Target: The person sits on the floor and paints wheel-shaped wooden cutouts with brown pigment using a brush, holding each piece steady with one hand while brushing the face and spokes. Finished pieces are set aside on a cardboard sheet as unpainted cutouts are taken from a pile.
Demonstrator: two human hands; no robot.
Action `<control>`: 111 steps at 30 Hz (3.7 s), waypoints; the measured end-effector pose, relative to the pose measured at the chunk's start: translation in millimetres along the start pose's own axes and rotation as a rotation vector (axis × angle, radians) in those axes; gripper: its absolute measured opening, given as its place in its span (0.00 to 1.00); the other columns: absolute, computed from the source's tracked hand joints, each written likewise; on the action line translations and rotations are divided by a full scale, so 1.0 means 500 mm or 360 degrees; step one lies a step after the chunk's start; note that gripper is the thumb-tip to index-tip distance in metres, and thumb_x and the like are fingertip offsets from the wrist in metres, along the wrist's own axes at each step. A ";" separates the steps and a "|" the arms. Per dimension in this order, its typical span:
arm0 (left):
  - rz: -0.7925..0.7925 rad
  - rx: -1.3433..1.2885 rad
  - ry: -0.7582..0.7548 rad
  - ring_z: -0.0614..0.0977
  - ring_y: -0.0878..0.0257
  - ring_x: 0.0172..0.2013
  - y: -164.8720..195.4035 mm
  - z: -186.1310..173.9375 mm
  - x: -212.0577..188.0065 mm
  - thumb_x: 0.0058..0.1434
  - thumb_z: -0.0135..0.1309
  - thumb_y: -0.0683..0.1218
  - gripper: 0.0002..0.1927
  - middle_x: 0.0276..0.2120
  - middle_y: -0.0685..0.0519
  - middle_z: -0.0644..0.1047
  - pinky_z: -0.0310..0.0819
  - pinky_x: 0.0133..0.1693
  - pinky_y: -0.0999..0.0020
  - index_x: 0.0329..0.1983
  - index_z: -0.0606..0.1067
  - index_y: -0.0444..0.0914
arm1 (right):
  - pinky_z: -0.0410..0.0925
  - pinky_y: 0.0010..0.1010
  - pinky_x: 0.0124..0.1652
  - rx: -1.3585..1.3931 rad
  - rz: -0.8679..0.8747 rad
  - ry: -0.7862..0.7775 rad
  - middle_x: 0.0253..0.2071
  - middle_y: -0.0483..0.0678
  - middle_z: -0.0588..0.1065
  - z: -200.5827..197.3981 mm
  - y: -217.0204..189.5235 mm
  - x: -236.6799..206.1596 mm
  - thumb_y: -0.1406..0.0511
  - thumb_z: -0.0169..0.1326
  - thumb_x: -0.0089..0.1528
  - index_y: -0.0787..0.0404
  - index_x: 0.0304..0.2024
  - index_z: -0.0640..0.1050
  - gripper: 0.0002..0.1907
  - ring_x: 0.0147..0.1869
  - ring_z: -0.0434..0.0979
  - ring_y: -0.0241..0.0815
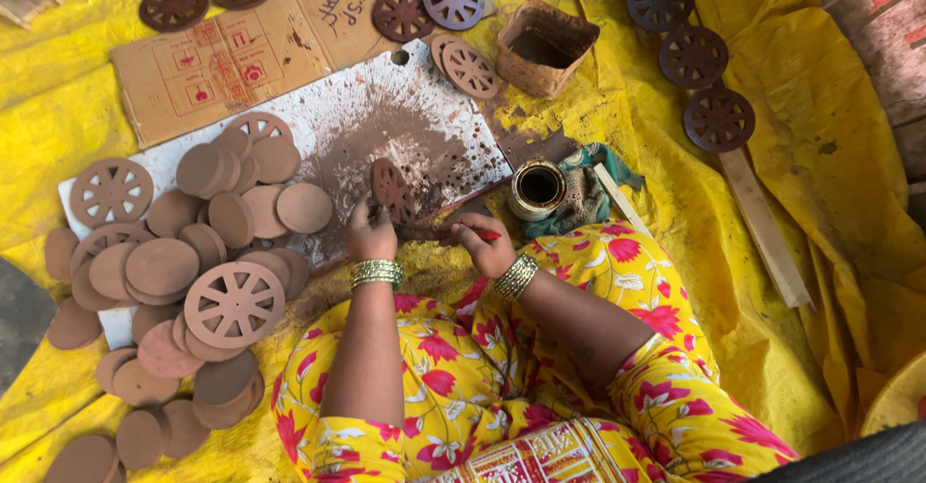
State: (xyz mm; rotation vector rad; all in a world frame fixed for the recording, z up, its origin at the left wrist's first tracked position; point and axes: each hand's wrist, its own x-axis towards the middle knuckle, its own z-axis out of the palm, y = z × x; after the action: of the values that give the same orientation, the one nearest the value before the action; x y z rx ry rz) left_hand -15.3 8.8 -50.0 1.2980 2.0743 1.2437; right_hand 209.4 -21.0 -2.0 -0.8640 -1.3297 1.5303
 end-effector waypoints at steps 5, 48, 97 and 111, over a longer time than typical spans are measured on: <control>-0.0234 -0.0030 -0.0068 0.86 0.51 0.45 0.010 -0.001 0.008 0.61 0.58 0.44 0.18 0.44 0.44 0.84 0.77 0.46 0.56 0.54 0.76 0.37 | 0.77 0.35 0.44 0.0185 0.0135 0.0272 0.38 0.52 0.82 -0.008 -0.004 0.038 0.69 0.46 0.68 0.72 0.43 0.79 0.12 0.41 0.84 0.43; -0.0235 0.0228 -0.0075 0.84 0.40 0.40 -0.057 -0.028 0.044 0.58 0.61 0.53 0.20 0.37 0.38 0.82 0.76 0.42 0.48 0.42 0.74 0.33 | 0.73 0.34 0.42 -0.0955 -0.0018 0.0207 0.36 0.52 0.81 -0.083 -0.170 0.029 0.62 0.54 0.66 0.61 0.47 0.81 0.12 0.40 0.83 0.43; 0.0785 0.1906 0.0070 0.83 0.49 0.38 0.151 -0.022 0.393 0.62 0.52 0.43 0.18 0.45 0.48 0.76 0.80 0.32 0.55 0.55 0.77 0.46 | 0.73 0.41 0.40 -0.1000 0.0061 -0.0482 0.33 0.53 0.80 0.011 -0.189 -0.014 0.61 0.57 0.63 0.59 0.46 0.81 0.12 0.38 0.82 0.53; 0.0314 0.1291 0.0074 0.81 0.44 0.46 0.143 0.044 0.425 0.65 0.51 0.39 0.12 0.51 0.43 0.74 0.77 0.44 0.50 0.50 0.78 0.40 | 0.72 0.44 0.42 -0.0830 0.0243 -0.0620 0.37 0.56 0.80 0.020 -0.224 -0.070 0.62 0.58 0.62 0.61 0.52 0.78 0.17 0.43 0.81 0.57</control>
State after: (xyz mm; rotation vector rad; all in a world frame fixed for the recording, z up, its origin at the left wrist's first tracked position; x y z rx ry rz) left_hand -67.9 214.9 24.1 1.8395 2.6570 0.4692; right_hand 232.7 -56.1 108.1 -1.0353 -2.0455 1.5420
